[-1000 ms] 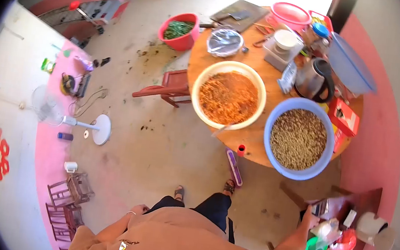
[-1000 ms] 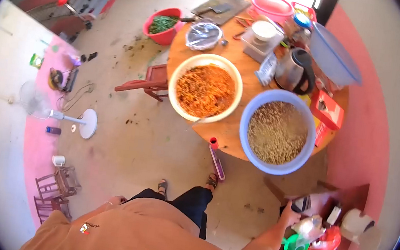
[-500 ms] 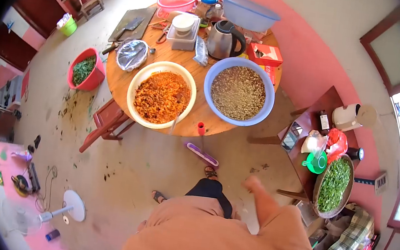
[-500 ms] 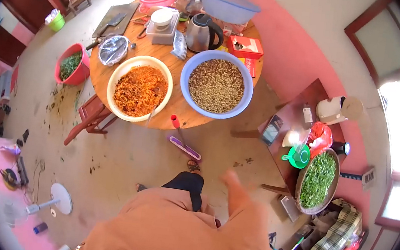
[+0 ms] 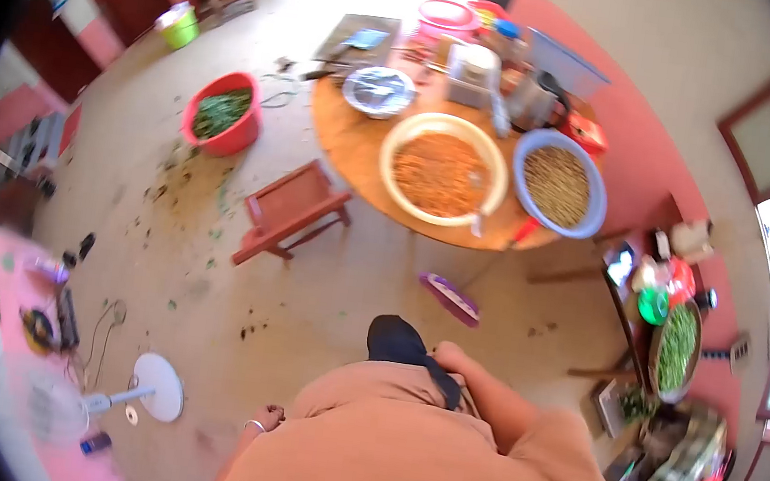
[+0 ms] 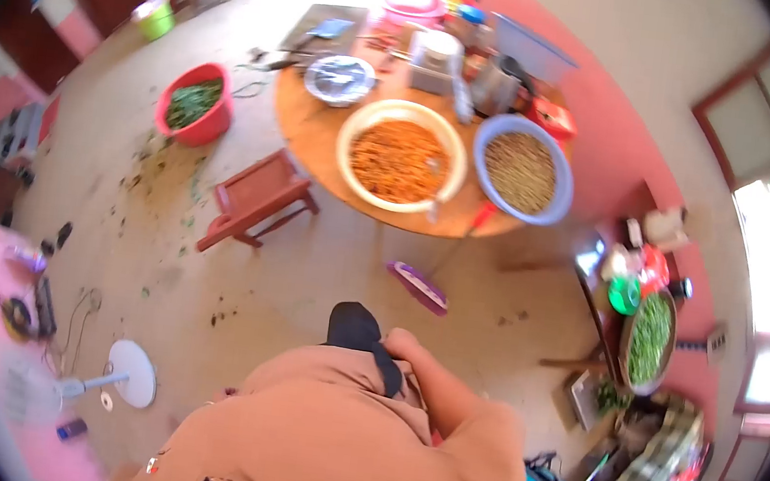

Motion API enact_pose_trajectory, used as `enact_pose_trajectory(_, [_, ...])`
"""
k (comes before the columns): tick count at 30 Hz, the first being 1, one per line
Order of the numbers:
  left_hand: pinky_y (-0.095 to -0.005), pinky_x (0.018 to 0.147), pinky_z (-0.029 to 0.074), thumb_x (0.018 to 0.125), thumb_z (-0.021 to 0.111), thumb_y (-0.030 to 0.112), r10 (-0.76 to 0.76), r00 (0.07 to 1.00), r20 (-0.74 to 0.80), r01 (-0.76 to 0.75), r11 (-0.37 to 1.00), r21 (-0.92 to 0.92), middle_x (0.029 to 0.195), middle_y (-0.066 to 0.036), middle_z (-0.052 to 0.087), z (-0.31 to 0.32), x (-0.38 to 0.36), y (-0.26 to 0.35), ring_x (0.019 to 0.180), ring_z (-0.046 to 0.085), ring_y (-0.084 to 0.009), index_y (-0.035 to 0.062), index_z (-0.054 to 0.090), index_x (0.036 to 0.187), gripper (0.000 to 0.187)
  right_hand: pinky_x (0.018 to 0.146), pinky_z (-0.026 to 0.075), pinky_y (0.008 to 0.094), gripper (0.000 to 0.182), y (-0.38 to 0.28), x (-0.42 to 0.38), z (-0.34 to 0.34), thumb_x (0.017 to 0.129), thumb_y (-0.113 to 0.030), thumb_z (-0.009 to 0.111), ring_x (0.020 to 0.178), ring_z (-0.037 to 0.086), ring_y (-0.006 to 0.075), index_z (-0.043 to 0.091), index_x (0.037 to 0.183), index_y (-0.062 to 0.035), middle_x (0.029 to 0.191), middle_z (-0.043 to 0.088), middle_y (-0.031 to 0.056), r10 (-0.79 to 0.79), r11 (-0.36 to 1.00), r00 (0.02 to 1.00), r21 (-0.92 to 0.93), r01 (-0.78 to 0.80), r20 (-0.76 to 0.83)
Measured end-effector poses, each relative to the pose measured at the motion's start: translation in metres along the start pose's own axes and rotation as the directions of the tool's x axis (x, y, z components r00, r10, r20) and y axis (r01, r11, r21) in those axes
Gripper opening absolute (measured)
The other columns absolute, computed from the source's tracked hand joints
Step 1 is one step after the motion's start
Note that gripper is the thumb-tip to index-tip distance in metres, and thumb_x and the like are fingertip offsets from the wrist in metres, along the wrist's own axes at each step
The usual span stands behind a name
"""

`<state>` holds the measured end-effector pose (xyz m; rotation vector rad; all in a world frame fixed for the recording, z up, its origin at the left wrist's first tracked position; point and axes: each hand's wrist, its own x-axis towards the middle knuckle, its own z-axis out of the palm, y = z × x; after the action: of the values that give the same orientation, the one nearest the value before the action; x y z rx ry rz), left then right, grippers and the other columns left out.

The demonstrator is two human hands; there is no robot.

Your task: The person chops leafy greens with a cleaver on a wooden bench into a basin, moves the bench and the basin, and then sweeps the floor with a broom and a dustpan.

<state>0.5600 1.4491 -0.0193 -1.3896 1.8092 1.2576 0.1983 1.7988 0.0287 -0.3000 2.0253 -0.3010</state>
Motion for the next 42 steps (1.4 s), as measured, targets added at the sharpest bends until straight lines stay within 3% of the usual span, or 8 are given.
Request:
enact_pose_trajectory(8, [-0.0317,0.056,0.05,0.084,0.054,0.013,-0.273,0.954,-0.125,0.065,0.595,-0.801,0.082,-0.011,0.064,-0.026,-0.013,-0.062,0.063,0.062,-0.02,0.0003,0.06,0.096,0.019,0.075,0.05,0.0415,0.034,-0.182,0.094,-0.044,0.078,-0.032,0.055,0.081,0.064,0.035,0.068,0.087,-0.0017,0.083,0.065,0.0215,-0.225,0.89,0.96,-0.365,0.272,0.166])
enact_pose_trajectory(11, [-0.0308,0.055,0.049,0.083,0.054,0.014,-0.051,0.964,-0.261,-0.041,0.941,-0.335,0.08,-0.01,0.064,-0.011,-0.028,-0.093,0.059,0.06,-0.0179,-0.0003,0.061,0.092,0.019,0.078,0.05,0.0422,0.03,-0.267,0.109,-0.036,0.077,-0.028,0.052,0.083,0.062,0.0363,0.068,0.083,-0.0032,0.084,0.065,0.0205,-0.196,0.893,0.964,-0.373,0.252,0.182])
enact_pose_trajectory(20, [-0.0307,0.054,0.048,0.083,0.054,0.015,-0.17,0.953,-0.252,0.119,0.971,-0.206,0.079,-0.009,0.063,-0.109,0.011,-0.156,0.058,0.059,-0.017,-0.0007,0.061,0.091,0.019,0.078,0.049,0.0436,0.026,-0.444,0.172,0.039,0.075,-0.026,0.054,0.083,0.062,0.0364,0.067,0.084,-0.0054,0.084,0.065,0.0202,-0.48,0.8,0.868,-0.341,0.494,0.129])
enact_pose_trajectory(25, [-0.0307,0.054,0.048,0.083,0.054,0.015,0.155,0.747,-0.646,-0.11,0.988,0.109,0.079,-0.009,0.063,-0.272,0.078,-0.169,0.057,0.058,-0.0165,-0.0009,0.061,0.09,0.019,0.074,0.049,0.044,0.025,-0.504,0.204,0.099,0.073,-0.025,0.055,0.081,0.061,0.0372,0.064,0.078,-0.0022,0.08,0.064,0.0204,-0.508,0.808,0.861,-0.337,0.483,0.016])
enact_pose_trajectory(27, [-0.0298,0.054,0.048,0.083,0.053,0.014,-0.101,0.97,-0.22,0.018,0.937,-0.348,0.08,-0.008,0.063,-0.389,0.121,-0.161,0.059,0.058,-0.0157,-0.0003,0.061,0.092,0.019,0.078,0.049,0.0448,0.023,-0.529,0.202,0.115,0.075,-0.023,0.054,0.084,0.061,0.0365,0.066,0.08,-0.0041,0.083,0.064,0.0201,-0.49,0.786,0.87,-0.4,0.471,0.06])
enact_pose_trajectory(29, [-0.0283,0.051,0.049,0.08,0.054,0.008,-0.193,0.954,-0.227,-0.005,0.751,-0.661,0.079,-0.008,0.062,-0.481,0.17,-0.127,0.059,0.059,-0.0172,0.0026,0.057,0.105,0.026,0.078,0.048,0.0447,0.023,-0.563,0.204,0.114,0.075,-0.023,0.054,0.084,0.061,0.0363,0.065,0.08,-0.0035,0.082,0.064,0.0198,-0.479,0.836,0.875,-0.342,0.429,-0.072])
enact_pose_trajectory(35, [-0.0272,0.056,0.05,0.082,0.052,0.002,-0.17,0.972,-0.164,0.013,0.731,-0.683,0.081,-0.007,0.061,-0.559,0.264,-0.058,0.064,0.058,-0.0148,0.0001,0.056,0.099,0.018,0.069,0.052,0.0396,0.025,-0.603,0.252,0.059,0.075,-0.023,0.054,0.07,0.065,0.0313,0.067,0.078,-0.0016,0.072,0.064,0.0182,-0.257,0.946,0.966,-0.21,0.245,-0.03])
enact_pose_trajectory(42, [-0.0339,0.068,0.051,0.083,0.057,0.021,0.103,0.987,-0.122,-0.09,0.99,0.105,0.088,-0.012,0.066,-0.539,0.338,-0.023,0.077,0.063,-0.0197,0.0047,0.065,0.093,0.02,0.074,0.05,0.0417,0.026,-0.666,0.409,-0.018,0.073,-0.028,0.055,0.079,0.064,0.0317,0.068,0.077,-0.0062,0.083,0.066,0.0153,-0.277,0.821,0.959,-0.504,0.268,0.057])
